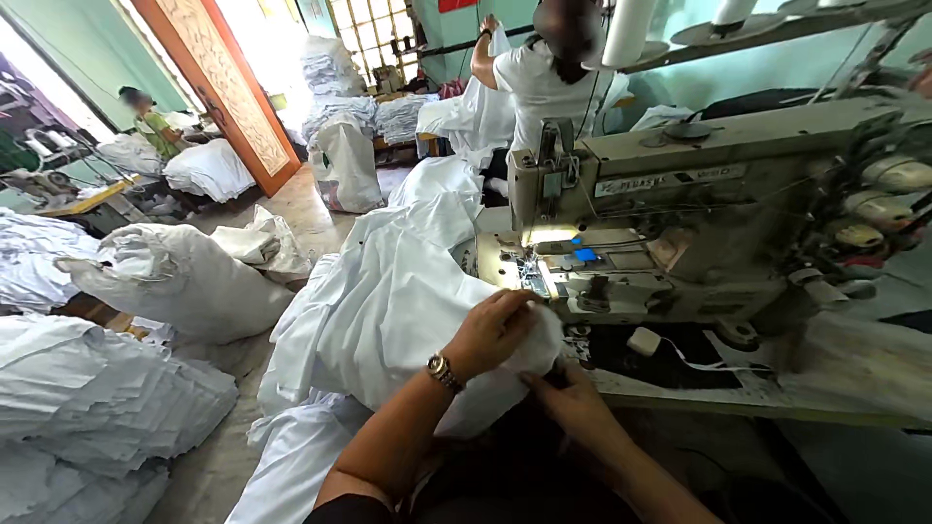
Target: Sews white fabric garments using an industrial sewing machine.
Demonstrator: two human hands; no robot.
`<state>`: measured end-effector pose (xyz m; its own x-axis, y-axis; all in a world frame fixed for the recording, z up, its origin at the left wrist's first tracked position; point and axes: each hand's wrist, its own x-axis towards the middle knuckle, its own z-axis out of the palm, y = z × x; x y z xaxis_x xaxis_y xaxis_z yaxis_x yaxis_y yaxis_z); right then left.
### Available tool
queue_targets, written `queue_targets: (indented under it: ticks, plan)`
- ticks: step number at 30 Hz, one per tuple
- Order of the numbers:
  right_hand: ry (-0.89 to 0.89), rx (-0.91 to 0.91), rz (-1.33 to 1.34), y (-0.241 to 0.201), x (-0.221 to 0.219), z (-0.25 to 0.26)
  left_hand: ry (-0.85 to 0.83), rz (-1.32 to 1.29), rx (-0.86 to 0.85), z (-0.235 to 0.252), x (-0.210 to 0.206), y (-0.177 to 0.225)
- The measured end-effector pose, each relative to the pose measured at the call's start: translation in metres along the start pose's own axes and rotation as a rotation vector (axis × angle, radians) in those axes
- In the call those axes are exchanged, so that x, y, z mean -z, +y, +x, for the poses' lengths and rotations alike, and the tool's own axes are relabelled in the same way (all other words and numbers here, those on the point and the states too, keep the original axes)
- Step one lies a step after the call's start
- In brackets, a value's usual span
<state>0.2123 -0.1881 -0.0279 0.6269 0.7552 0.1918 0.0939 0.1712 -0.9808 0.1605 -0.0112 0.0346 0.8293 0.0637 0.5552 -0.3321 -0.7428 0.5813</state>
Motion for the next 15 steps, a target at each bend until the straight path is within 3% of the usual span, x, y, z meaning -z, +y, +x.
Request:
queue_targets:
  ticks: [2,4,7,9,11,13,15]
  plan:
    - [0.056,0.053,0.036,-0.017,0.013,0.001,-0.146,0.159,-0.005,0.016,0.009,-0.019]
    - [0.097,0.139,0.13,-0.028,0.029,0.002,-0.211,0.409,0.176,0.018,0.02,-0.044]
    - [0.164,0.134,0.263,-0.031,0.04,0.004,-0.001,0.527,0.503,0.005,0.046,-0.059]
    - [0.172,0.009,0.222,-0.026,0.035,0.009,0.298,0.438,0.412,-0.02,0.043,-0.039]
    - [0.124,-0.076,0.237,-0.019,0.023,0.009,0.452,0.251,0.151,-0.056,0.01,-0.002]
    - [0.043,-0.084,0.279,-0.019,0.011,0.01,0.33,0.036,0.054,-0.081,-0.026,0.032]
    - [-0.059,-0.074,0.279,-0.019,0.004,0.011,0.211,-0.131,0.15,-0.091,-0.041,0.044]
